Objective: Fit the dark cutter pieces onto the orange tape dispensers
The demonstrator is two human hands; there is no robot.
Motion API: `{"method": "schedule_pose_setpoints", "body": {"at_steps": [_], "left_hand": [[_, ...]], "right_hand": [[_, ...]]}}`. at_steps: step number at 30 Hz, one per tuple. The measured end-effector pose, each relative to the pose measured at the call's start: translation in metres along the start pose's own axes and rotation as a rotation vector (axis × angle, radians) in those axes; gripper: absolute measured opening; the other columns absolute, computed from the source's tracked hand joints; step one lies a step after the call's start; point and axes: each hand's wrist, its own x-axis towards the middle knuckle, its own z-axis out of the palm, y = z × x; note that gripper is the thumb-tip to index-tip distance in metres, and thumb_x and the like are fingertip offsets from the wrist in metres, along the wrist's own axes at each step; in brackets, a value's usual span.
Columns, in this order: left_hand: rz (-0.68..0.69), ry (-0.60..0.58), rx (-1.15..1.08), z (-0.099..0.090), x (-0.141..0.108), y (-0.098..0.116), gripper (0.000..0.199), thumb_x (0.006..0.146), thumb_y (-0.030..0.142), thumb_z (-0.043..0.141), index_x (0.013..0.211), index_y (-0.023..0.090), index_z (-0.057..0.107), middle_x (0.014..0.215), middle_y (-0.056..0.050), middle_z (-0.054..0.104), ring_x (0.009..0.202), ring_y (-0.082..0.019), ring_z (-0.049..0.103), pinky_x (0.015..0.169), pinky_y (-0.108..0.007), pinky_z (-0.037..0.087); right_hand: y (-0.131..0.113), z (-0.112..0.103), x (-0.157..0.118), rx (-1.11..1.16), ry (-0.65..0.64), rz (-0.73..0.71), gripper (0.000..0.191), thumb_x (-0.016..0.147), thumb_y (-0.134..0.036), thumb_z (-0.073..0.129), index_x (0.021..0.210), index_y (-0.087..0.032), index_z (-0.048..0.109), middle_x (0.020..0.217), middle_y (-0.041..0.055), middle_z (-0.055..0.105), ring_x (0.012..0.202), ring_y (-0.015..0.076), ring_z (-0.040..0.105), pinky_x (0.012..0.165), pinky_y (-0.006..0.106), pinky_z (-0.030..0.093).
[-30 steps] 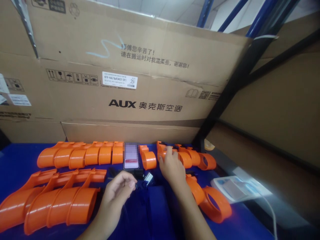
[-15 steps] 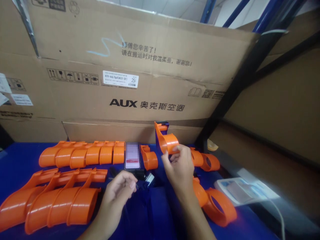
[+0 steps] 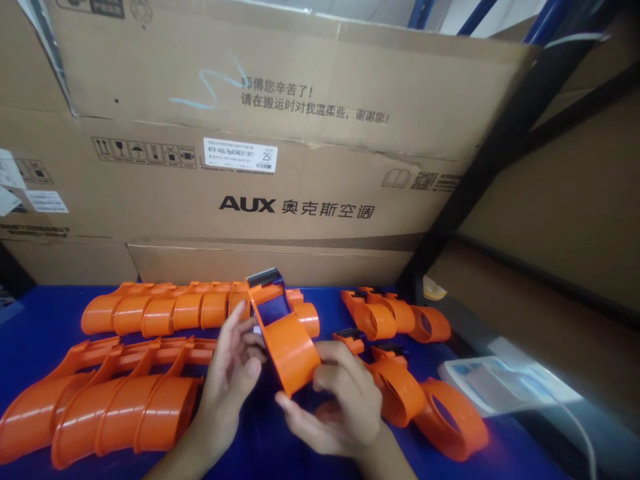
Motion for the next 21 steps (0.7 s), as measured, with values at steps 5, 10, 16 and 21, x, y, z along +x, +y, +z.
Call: {"method": "schedule_pose_setpoints", "body": {"at_steps": [5,10,16,21], "left_hand": [[-0.089,0.115,-0.039,0.016,0.019,0.012,0.072,0.091,0.046,0.069,0.156,0.033,0.042,0.140,-0.008,0.063,0.129,-0.028,0.060,0.101,-0.036,0.053],[-0.134,0.059,-0.129,0.025,0.025,0.017,0.068,0.087,0.039,0.068,0.151,0.027,0.050,0.139,-0.008,0.065,0.130,-0.031,0.059,0.108,-0.042,0.048],[-0.049,0.048,-0.049,0.011,0.012,-0.001,0.062,0.085,0.042,0.071,0.144,0.026,0.058,0.151,-0.007,0.059,0.146,-0.032,0.045,0.119,-0.042,0.037],[-0.012,0.097,0.106,0.005,0.008,-0.006,0.058,0.082,0.046,0.075,0.136,0.026,0.065,0.139,-0.009,0.068,0.133,-0.033,0.058,0.110,-0.041,0.047]], "right_hand": [[-0.004,0.005,-0.004,0.120,-0.129,-0.024,0.034,0.082,-0.037,0.079,0.088,-0.027,0.047,0.075,0.0000,0.060,0.059,0.0160,0.058,0.053,0.028,0.042],[-0.001,0.011,-0.004,0.450,0.048,0.226,0.022,0.101,-0.045,0.050,0.092,-0.025,0.047,0.078,0.0014,0.053,0.061,0.0159,0.050,0.054,0.028,0.042],[0.010,0.013,0.008,0.478,-0.023,0.697,0.024,0.102,-0.036,0.057,0.120,-0.022,0.058,0.089,0.0026,0.064,0.073,0.0158,0.059,0.066,0.027,0.049],[0.015,0.022,0.006,0.554,-0.259,0.808,0.030,0.099,-0.046,0.059,0.107,-0.018,0.066,0.071,-0.0025,0.057,0.063,0.0138,0.052,0.060,0.025,0.046]]}}
